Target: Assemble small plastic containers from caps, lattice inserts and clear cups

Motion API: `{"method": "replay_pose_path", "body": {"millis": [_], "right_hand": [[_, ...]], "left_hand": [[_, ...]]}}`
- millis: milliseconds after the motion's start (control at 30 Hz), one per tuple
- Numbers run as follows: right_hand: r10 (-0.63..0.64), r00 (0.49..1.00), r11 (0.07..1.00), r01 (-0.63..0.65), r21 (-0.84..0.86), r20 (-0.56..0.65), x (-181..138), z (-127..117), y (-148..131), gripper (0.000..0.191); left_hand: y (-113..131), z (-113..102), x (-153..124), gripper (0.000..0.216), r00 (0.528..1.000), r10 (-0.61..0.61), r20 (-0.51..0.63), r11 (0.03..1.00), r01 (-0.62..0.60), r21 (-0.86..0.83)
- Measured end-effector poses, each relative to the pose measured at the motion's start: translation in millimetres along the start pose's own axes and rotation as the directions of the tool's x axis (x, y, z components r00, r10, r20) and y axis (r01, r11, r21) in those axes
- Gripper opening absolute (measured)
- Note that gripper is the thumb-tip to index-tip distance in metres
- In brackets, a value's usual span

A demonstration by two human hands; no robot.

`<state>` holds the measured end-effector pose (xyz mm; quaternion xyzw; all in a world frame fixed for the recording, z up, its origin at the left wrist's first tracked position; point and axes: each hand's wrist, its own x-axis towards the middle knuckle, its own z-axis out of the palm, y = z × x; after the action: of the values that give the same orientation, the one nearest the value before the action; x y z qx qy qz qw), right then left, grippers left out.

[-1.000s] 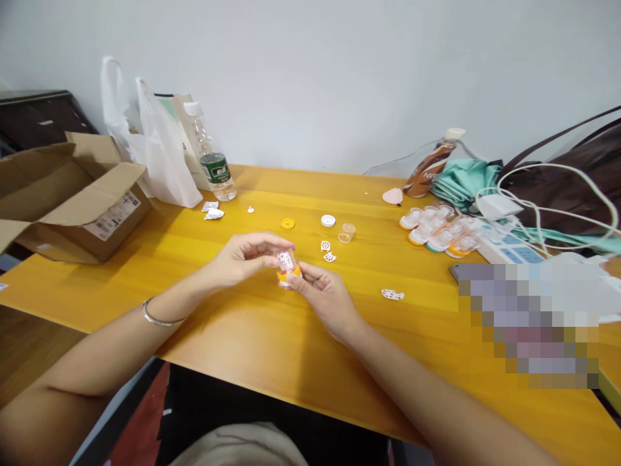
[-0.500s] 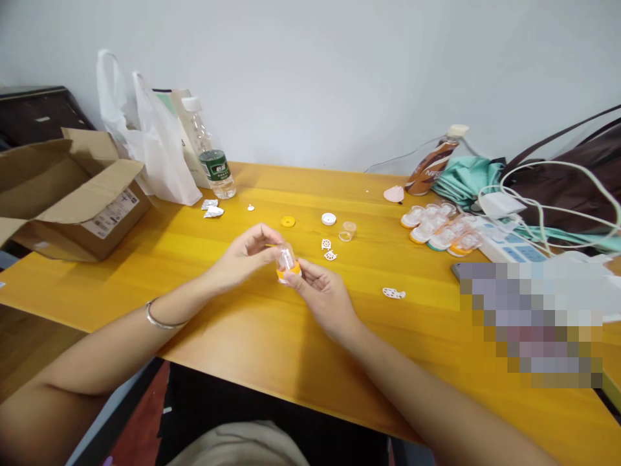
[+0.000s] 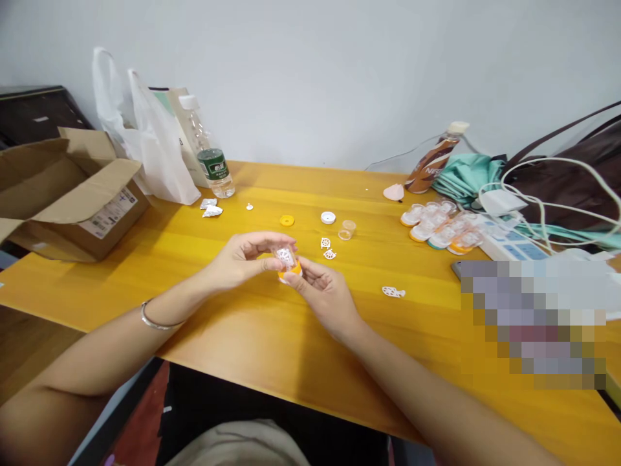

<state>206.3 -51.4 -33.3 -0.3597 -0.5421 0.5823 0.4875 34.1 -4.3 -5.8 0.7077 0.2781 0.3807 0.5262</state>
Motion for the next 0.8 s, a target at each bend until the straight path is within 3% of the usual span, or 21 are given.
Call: {"method": "replay_pose_path", "body": {"millis": [200,567,733,800], "right_hand": [[0.008,1.000,1.000,-0.008,0.009,0.021,-0.5,0.4,-1.9,0.033],[0.130,0.988,0.972,-0.145,0.183,0.088,-2.4,-1.7,3.5,0.022],[0.123,0.989,0.970,-0.136,0.201,0.080,-1.7,-1.8,3.2,0.021],[0.141,0.985,0.966,-0.159,0.204,0.101,-1.9,-2.0,3.9,0.021]], "left_hand": [[3.4,-1.6,-1.0,0.031,1.000,0.001,0.009,0.996,-0.002,0.089],[4.4,-5.3,-1.5,0.035,0.970,-0.093,0.225,0.953,0.152,-0.261],[1.0,0.8,-1.0,0.026,0.998,-0.052,0.046,0.976,0.060,-0.208],[-1.0,0.1,-0.8,0.024,0.998,-0.053,0.047,0.974,0.062,-0.220]]}}
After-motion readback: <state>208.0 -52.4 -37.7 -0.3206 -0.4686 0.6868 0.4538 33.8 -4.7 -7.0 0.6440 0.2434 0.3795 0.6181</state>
